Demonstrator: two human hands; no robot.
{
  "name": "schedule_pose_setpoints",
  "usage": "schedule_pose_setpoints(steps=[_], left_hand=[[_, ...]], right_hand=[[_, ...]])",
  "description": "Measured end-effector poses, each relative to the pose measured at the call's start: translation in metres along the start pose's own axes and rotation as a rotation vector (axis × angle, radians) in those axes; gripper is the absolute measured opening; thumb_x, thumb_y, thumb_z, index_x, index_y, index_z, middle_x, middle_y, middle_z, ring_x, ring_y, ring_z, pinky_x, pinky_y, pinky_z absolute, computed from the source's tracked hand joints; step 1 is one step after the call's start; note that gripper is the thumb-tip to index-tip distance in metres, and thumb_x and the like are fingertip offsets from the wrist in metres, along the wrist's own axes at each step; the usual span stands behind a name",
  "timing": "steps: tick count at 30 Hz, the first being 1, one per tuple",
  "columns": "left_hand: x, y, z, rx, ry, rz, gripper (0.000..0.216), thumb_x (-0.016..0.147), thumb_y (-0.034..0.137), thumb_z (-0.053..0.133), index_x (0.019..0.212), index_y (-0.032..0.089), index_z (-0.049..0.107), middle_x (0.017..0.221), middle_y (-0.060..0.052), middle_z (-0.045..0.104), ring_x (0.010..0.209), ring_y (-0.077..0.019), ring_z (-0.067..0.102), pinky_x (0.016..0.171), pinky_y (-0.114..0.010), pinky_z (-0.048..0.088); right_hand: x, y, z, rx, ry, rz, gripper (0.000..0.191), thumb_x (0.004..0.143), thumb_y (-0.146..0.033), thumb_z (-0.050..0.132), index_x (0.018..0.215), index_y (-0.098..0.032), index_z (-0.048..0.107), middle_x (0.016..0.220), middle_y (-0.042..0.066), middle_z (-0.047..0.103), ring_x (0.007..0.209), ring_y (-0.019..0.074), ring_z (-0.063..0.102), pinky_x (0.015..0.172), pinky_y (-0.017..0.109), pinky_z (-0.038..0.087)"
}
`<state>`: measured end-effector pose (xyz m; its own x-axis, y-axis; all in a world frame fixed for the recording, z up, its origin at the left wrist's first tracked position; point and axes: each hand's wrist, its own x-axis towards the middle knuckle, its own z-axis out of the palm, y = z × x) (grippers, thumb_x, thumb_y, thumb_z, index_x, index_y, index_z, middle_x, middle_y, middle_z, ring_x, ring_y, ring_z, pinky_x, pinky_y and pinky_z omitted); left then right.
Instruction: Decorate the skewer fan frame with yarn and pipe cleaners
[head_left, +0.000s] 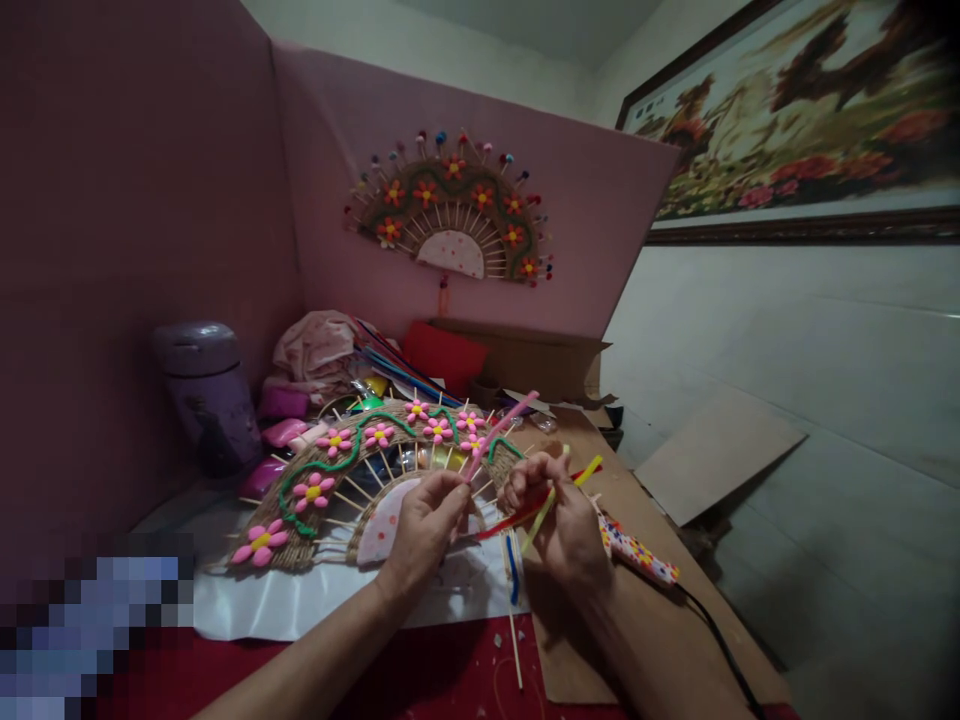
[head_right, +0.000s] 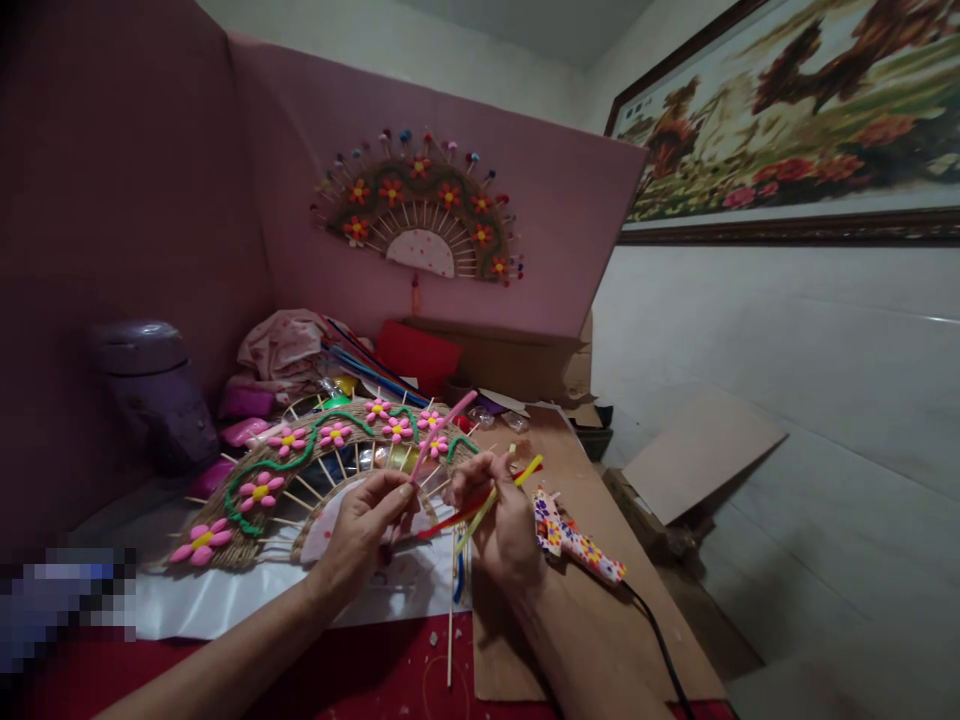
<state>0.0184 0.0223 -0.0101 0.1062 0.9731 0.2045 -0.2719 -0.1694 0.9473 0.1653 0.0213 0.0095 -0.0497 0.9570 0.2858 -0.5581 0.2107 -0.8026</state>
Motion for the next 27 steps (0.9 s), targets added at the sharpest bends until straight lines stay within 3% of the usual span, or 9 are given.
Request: schedule_pose_setpoints(steps=[4,8,11,14,18,20,24,27], left_hand=[[-0.003,0.003,0.002,0.029,-0.037,0.077,0.013,0.076,0.029,0.061,0.074,0.016,0.063,0.075,-0.001,0.061,0.072,-0.0124,0.053,0.068,-0.022,0.041],[-0.009,0.005,0.005,-0.052,-0.289,0.001,0.014,0.076,0.030,0.062,0.074,0.017,0.065,0.095,-0.005,0.063,0.090,-0.0183,0.056,0.082,-0.029,0.041],[-0.014,0.007,0.006,-0.030,-0.514,-0.121,0.013,0.074,0.029,0.064,0.075,0.016,0.067,0.083,-0.006,0.065,0.083,-0.0182,0.057,0.079,-0.031,0.042],[-0.016,0.007,0.006,-0.038,-0.580,-0.217,0.012,0.071,0.028,0.066,0.072,0.016,0.067,0.072,-0.004,0.064,0.072,-0.0151,0.056,0.070,-0.027,0.041],[-0.016,0.005,0.005,-0.126,-0.576,-0.384,0.009,0.068,0.024,0.067,0.067,0.015,0.064,0.053,0.002,0.052,0.048,-0.0075,0.043,0.050,-0.021,0.030],[-0.014,0.005,0.005,-0.172,-0.536,-0.393,0.008,0.067,0.022,0.066,0.066,0.015,0.062,0.050,0.003,0.047,0.045,-0.0059,0.038,0.047,-0.020,0.026],[-0.006,0.007,0.003,-0.198,-0.268,-0.235,0.012,0.069,0.024,0.065,0.066,0.015,0.059,0.049,0.005,0.041,0.045,-0.0050,0.032,0.046,-0.019,0.023],[0.000,0.008,-0.001,-0.150,-0.051,-0.095,0.016,0.072,0.030,0.065,0.069,0.015,0.059,0.050,0.007,0.038,0.046,-0.0046,0.029,0.045,-0.018,0.022]], right_hand=[[-0.001,0.013,-0.002,-0.038,0.076,-0.024,0.038,0.087,-0.053,0.041,0.074,-0.021,0.056,0.078,0.002,0.057,0.066,0.0140,0.053,0.062,0.028,0.046],[-0.003,0.024,-0.003,-0.244,0.039,-0.086,0.050,0.087,-0.061,0.030,0.078,-0.023,0.061,0.077,0.004,0.060,0.077,0.0178,0.058,0.069,0.030,0.048],[-0.006,0.029,-0.010,-0.408,-0.042,-0.136,0.051,0.086,-0.062,0.029,0.080,-0.024,0.062,0.084,0.004,0.062,0.091,0.0191,0.057,0.082,0.032,0.045],[-0.011,0.030,-0.017,-0.513,-0.167,-0.070,0.045,0.085,-0.061,0.037,0.086,-0.025,0.064,0.087,0.004,0.063,0.095,0.0198,0.057,0.083,0.033,0.045],[-0.016,0.029,-0.015,-0.518,-0.298,0.128,0.042,0.082,-0.059,0.045,0.096,-0.024,0.063,0.084,0.003,0.063,0.088,0.0198,0.059,0.070,0.031,0.048],[-0.014,0.027,-0.011,-0.468,-0.273,0.107,0.047,0.078,-0.063,0.049,0.100,-0.023,0.062,0.088,0.005,0.063,0.089,0.0209,0.059,0.070,0.031,0.049],[-0.004,0.020,-0.007,-0.198,-0.029,-0.117,0.052,0.072,-0.064,0.055,0.105,-0.023,0.060,0.101,0.007,0.061,0.091,0.0210,0.057,0.076,0.033,0.048],[0.004,0.013,-0.009,0.087,0.132,-0.107,0.047,0.080,-0.062,0.045,0.101,-0.023,0.060,0.102,0.007,0.060,0.085,0.0179,0.057,0.071,0.032,0.049]])
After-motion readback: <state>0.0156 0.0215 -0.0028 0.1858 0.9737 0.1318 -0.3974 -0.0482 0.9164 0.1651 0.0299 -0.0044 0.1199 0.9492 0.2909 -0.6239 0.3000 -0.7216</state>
